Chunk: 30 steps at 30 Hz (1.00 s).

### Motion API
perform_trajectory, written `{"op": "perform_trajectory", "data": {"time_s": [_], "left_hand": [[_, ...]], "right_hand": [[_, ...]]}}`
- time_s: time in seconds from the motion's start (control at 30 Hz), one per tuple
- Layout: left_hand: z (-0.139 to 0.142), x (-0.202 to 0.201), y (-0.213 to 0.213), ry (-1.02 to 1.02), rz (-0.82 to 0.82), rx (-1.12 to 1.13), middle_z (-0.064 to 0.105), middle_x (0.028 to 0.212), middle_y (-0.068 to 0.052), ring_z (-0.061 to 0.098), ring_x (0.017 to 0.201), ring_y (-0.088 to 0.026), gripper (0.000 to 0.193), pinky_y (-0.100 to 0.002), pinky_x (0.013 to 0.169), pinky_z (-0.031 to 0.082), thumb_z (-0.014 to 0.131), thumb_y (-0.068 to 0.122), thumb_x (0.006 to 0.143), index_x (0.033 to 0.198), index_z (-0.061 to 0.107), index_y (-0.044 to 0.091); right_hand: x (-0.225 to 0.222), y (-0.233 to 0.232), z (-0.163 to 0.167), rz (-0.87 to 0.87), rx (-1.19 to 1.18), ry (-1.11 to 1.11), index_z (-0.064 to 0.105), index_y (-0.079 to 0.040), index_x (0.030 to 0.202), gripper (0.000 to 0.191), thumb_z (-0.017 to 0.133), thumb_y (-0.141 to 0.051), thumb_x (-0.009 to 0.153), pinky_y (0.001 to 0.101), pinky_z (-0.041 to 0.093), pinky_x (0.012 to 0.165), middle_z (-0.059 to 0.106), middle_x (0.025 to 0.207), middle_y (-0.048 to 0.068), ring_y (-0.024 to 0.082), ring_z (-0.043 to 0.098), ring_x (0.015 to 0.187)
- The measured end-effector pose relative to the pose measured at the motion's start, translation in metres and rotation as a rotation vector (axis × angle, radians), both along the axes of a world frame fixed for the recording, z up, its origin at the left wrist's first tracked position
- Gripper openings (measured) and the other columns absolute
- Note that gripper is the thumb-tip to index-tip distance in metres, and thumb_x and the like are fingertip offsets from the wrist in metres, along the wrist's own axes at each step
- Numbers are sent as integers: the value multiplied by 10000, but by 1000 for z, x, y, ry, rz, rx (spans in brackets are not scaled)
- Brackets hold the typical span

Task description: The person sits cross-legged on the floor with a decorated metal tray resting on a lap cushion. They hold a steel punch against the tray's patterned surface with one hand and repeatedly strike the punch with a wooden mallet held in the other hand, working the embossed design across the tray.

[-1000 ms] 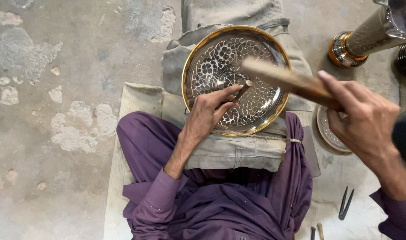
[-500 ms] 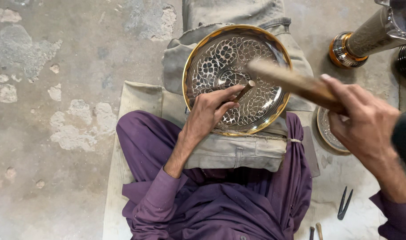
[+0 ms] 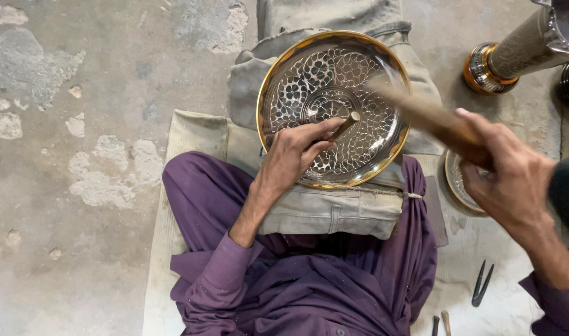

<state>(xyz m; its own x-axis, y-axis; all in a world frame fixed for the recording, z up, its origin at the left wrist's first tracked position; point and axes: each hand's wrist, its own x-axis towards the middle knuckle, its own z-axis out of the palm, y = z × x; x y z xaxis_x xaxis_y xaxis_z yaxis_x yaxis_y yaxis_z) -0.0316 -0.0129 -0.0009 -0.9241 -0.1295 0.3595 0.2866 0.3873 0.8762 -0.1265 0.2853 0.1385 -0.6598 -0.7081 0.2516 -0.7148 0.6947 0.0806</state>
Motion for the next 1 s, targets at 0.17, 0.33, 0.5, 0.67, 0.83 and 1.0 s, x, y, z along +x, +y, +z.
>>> {"op": "perform_trajectory", "data": {"time_s": [0.17,0.33,0.5,0.67,0.83,1.0], "left_hand": [[-1,-1,0,18,-12,2,785,1131,-80,794,940,-171,465,-328,836,665,696,103,949,1399,618,190],[-3,0,0,12,10,-24,787,1110,-85,792,913,-174,474,-332,815,662,720,110,920,1382,638,179],[-2,0,0,19,6,-8,795,1107,-68,796,918,-166,453,-332,815,665,725,128,937,1377,639,190],[1,1,-3,30,-16,-30,790,1083,-81,785,890,-174,486,-340,800,653,717,114,929,1400,622,182],[4,4,-5,6,-30,-24,792,1066,-80,786,881,-168,475,-335,795,652,713,103,946,1404,621,186],[3,3,-6,12,-40,-47,796,1034,-70,779,854,-160,488,-329,790,658,719,103,926,1396,630,196]], "right_hand": [[1,5,-2,-58,220,83,615,-300,1550,638,770,-91,968,344,578,665,751,1058,16,188,707,746],[1,9,-8,8,105,16,601,-206,1462,681,782,-70,820,364,598,724,740,1084,84,224,713,822],[2,11,-10,-15,-43,-36,593,-206,1553,687,758,-70,900,329,599,816,729,1151,82,198,709,912],[9,6,-7,-49,131,44,636,-245,1507,715,769,-17,843,366,575,733,753,1104,73,235,731,877],[14,-1,-8,-31,5,-37,589,-170,1460,642,734,-62,844,413,573,751,709,1057,106,277,706,873],[14,5,-17,-21,-92,-102,588,-154,1464,617,719,-79,866,398,590,799,720,1145,115,266,724,933]]}}
